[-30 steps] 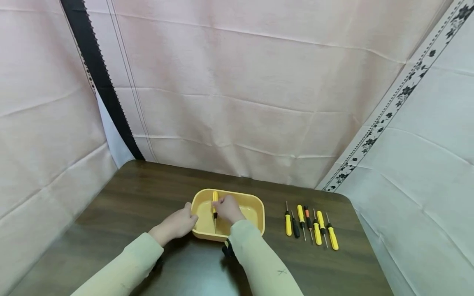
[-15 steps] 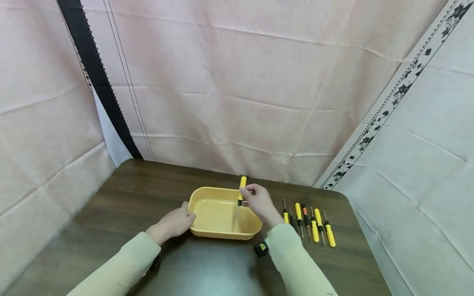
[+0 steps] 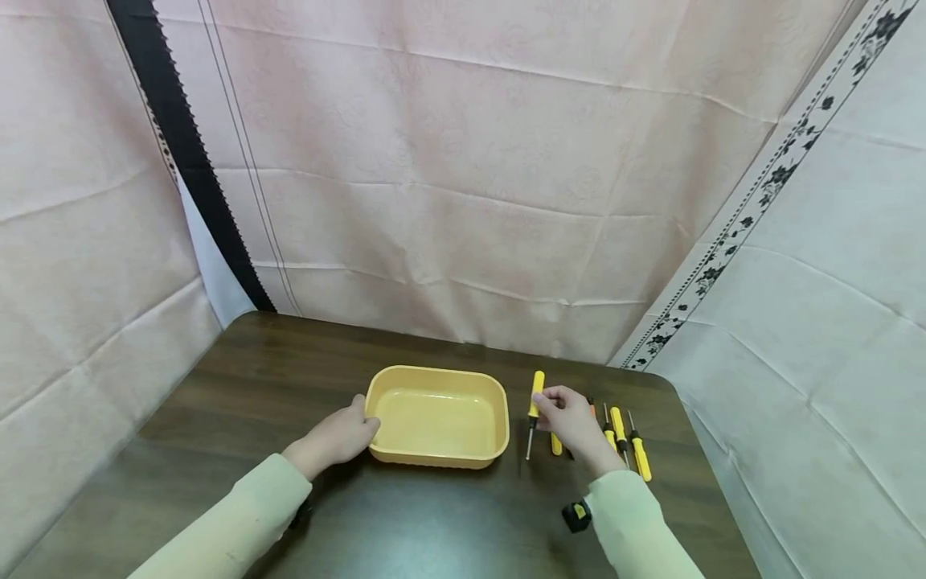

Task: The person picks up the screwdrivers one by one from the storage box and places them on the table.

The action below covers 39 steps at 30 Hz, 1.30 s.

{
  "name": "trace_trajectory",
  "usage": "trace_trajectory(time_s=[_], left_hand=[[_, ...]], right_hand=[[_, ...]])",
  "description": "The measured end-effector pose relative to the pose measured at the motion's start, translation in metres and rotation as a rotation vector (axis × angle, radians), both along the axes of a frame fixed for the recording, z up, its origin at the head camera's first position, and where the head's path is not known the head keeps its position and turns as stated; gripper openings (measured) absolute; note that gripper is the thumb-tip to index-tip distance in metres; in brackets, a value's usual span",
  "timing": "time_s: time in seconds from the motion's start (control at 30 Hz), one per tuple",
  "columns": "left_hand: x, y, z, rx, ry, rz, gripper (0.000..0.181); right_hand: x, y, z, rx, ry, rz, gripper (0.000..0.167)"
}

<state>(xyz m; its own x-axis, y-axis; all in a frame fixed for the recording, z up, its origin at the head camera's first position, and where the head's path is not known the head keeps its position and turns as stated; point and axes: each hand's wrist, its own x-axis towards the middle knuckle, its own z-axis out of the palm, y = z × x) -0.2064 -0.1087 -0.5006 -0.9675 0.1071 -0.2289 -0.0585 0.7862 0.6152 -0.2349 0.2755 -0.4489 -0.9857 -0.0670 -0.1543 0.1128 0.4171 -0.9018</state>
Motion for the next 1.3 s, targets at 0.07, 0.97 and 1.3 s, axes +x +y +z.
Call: trace_trajectory(time_s=[0.07,0.97,1.3], left_hand=[[0.000,0.000,0.000,0.000,0.001,0.001,0.069],[-0.002,0.000,-0.002,-0.010,0.002,-0.001,0.071],[-0.001,-0.001,-0.001,-0.006,-0.008,0.000,0.071]], right_hand=[[0.002,0.009,-0.002,0.004,-0.003,0.000,0.037],[0.040,0.060,-0.040,0.103,-0.123,0.098,0.034],[0.046,0.066,-0.049,0.063,-0.216,0.235,0.030]])
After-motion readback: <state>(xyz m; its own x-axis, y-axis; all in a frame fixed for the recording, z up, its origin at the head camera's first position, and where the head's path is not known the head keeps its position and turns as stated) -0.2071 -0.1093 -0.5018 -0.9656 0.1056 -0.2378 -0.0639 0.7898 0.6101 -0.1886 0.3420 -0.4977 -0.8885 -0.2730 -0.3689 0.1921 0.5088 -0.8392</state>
